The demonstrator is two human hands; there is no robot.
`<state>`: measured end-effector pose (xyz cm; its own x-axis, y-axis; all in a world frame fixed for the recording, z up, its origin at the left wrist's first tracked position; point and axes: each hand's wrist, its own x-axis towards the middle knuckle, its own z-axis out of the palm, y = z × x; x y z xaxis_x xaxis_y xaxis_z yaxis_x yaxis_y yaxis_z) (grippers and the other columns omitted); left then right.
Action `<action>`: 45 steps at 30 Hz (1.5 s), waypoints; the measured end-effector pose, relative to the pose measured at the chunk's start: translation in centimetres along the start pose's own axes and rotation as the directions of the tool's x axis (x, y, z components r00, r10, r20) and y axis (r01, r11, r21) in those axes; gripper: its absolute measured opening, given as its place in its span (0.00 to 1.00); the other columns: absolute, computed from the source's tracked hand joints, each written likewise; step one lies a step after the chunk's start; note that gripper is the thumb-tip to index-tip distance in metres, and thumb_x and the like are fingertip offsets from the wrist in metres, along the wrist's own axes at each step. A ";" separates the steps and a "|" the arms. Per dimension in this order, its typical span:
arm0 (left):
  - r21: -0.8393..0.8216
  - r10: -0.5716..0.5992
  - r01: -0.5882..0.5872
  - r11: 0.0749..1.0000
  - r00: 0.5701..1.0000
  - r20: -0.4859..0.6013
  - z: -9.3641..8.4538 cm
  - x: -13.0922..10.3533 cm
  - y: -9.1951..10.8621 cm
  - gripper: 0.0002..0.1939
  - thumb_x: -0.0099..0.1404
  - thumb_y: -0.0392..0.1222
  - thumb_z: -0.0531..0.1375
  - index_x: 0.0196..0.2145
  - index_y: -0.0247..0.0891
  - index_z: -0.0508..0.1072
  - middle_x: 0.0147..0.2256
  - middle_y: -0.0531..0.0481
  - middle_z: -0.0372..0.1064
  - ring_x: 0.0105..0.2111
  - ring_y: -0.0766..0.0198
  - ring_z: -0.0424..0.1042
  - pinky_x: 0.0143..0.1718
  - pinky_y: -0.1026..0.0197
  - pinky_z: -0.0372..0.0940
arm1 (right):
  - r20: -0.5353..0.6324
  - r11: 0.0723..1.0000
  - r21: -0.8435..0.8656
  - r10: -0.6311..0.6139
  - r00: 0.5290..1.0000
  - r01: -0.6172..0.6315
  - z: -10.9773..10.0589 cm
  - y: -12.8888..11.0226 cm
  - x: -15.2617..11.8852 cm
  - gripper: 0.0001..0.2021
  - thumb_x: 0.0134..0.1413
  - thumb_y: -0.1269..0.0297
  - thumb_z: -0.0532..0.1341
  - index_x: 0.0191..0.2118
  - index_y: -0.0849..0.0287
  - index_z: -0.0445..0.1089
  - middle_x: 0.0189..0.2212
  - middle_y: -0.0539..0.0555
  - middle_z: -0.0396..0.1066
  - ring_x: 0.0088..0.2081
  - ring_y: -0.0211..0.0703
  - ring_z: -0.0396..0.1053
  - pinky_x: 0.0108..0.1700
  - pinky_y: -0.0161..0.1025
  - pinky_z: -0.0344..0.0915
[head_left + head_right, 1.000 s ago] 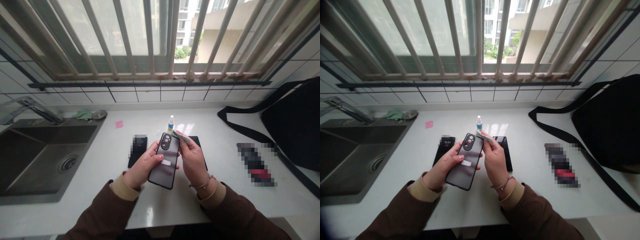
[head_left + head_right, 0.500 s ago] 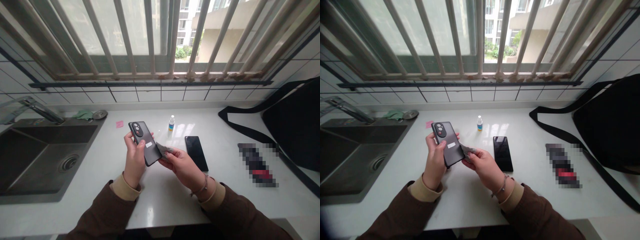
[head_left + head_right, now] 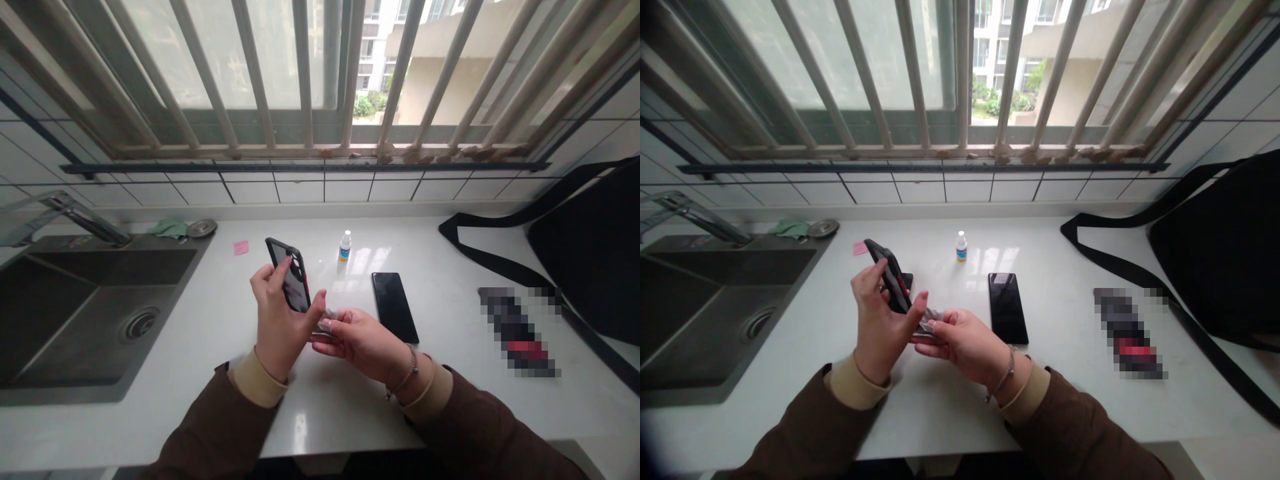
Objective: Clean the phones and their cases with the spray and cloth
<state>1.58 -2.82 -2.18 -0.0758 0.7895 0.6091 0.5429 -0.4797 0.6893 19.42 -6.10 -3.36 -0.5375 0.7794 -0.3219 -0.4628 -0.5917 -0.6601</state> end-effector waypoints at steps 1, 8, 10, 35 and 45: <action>0.067 0.032 -0.032 0.997 0.999 -0.006 -0.1 0.3 -0.1 0.44 0.64 0.48 0.73 0.72 0.47 0.59 0.62 0.36 0.54 0.62 0.43 0.62 0.57 0.40 0.72 | 0.006 1.000 0.007 0.014 1.000 -0.014 0.0 -0.2 -0.1 0.13 0.59 0.60 0.76 0.45 0.62 0.79 0.46 0.57 0.84 0.49 0.44 0.84 0.57 0.40 0.78; 0.328 -0.080 0.050 0.943 0.994 0.077 -0.4 1.7 -0.4 0.41 0.69 0.48 0.69 0.75 0.43 0.59 0.54 0.39 0.55 0.57 0.44 0.66 0.62 0.40 0.68 | 0.014 0.992 0.074 -0.100 0.995 0.099 -0.3 -1.8 -0.9 0.14 0.58 0.61 0.77 0.46 0.62 0.81 0.38 0.55 0.84 0.38 0.40 0.83 0.42 0.34 0.81; 0.400 -0.160 0.075 0.913 0.970 0.183 -0.1 1.6 0.4 0.38 0.71 0.47 0.66 0.75 0.43 0.60 0.54 0.39 0.56 0.55 0.45 0.70 0.59 0.42 0.70 | 0.018 0.976 0.105 -0.195 0.981 0.192 -0.4 -2.1 -1.0 0.14 0.58 0.60 0.77 0.46 0.61 0.82 0.37 0.55 0.84 0.36 0.39 0.82 0.39 0.32 0.80; 0.797 -0.498 -0.030 0.603 0.767 0.405 4.8 -0.5 5.3 0.24 0.73 0.50 0.60 0.62 0.39 0.73 0.52 0.32 0.67 0.48 0.42 0.73 0.42 0.52 0.71 | -0.074 0.811 -0.309 -0.541 0.838 0.496 -2.4 -4.3 -1.7 0.12 0.63 0.55 0.70 0.47 0.57 0.81 0.36 0.53 0.80 0.34 0.42 0.76 0.38 0.40 0.77; 0.783 -0.359 -0.146 0.605 0.827 0.432 4.5 -0.8 5.3 0.29 0.74 0.53 0.63 0.65 0.32 0.73 0.54 0.27 0.71 0.55 0.35 0.68 0.47 0.41 0.71 | -0.131 0.082 -0.989 -0.882 0.453 -0.126 -9.4 -9.6 -4.4 0.15 0.66 0.58 0.58 0.45 0.58 0.81 0.36 0.56 0.81 0.37 0.50 0.76 0.42 0.43 0.67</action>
<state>8.30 -4.26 -0.82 0.1035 0.9908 0.0868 0.9942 -0.1057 0.0206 32.85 -1.96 -2.02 0.2567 0.9020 0.3470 0.7267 0.0565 -0.6846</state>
